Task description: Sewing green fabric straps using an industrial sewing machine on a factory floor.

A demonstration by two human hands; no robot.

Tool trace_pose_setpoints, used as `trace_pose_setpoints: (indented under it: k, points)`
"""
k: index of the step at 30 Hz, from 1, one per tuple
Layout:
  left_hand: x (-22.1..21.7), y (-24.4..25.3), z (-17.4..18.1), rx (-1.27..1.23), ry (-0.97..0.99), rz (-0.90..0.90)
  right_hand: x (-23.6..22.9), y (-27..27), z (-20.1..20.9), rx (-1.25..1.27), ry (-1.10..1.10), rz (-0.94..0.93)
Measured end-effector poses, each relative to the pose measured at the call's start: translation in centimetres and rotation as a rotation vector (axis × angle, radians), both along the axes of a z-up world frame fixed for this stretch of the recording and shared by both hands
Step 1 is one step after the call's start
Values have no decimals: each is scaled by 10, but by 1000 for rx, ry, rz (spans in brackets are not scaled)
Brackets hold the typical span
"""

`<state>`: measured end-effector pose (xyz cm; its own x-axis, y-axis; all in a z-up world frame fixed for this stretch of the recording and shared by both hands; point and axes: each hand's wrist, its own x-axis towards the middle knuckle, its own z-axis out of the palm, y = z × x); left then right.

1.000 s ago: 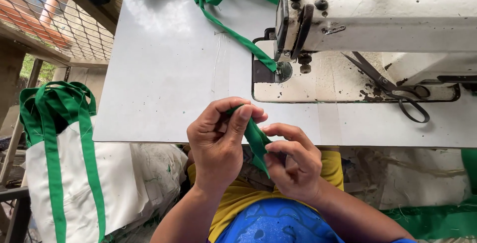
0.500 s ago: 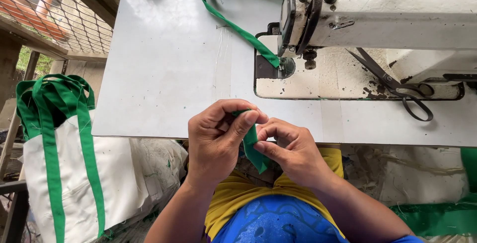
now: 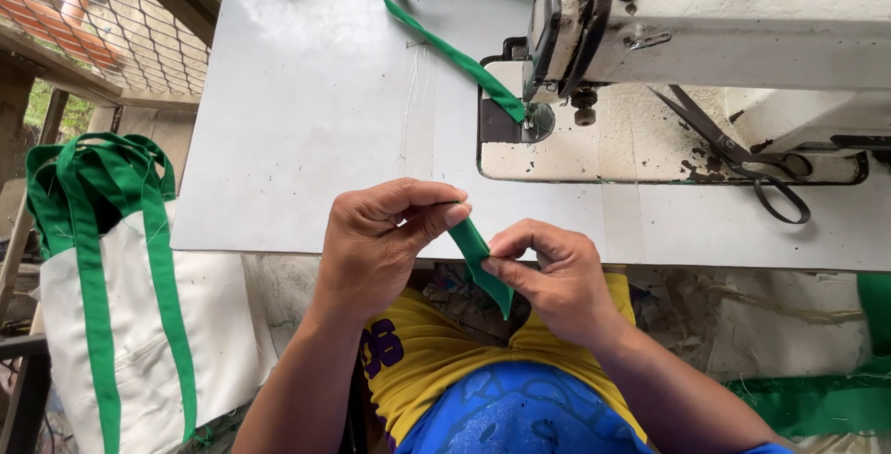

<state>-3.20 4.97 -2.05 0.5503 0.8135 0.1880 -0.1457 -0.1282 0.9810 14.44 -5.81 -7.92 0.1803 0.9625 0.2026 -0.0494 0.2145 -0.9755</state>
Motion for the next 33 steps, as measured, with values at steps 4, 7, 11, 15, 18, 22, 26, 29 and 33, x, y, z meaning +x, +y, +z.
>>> trace_pose_setpoints:
  k: [4, 7, 11, 15, 18, 22, 26, 29, 33]
  points:
    - [5, 13, -5, -32, 80, -25, 3, -5, -13, -71, -17, -67]
    - [10, 23, -9, -76, 124, -100, 9, -6, -26, -135, 51, -94]
    - [16, 23, -2, -79, 188, -162, 17, -1, -32, -180, 113, -87]
    - [17, 30, -8, -41, 219, -122, 20, 4, -35, -194, 101, -63]
    - [16, 30, -13, -86, 216, -67, 20, 6, -38, -166, 107, -56]
    - [18, 32, -15, -43, 213, -58, 17, 8, -39, -115, 81, -38]
    - [25, 34, -25, -32, 192, -31, 11, 9, -19, 9, -64, -22]
    - [33, 34, -28, -61, 193, -47, 12, 7, -24, -5, -63, -20]
    - [39, 36, -22, -78, 207, -100, 15, 4, -29, -15, -55, -21]
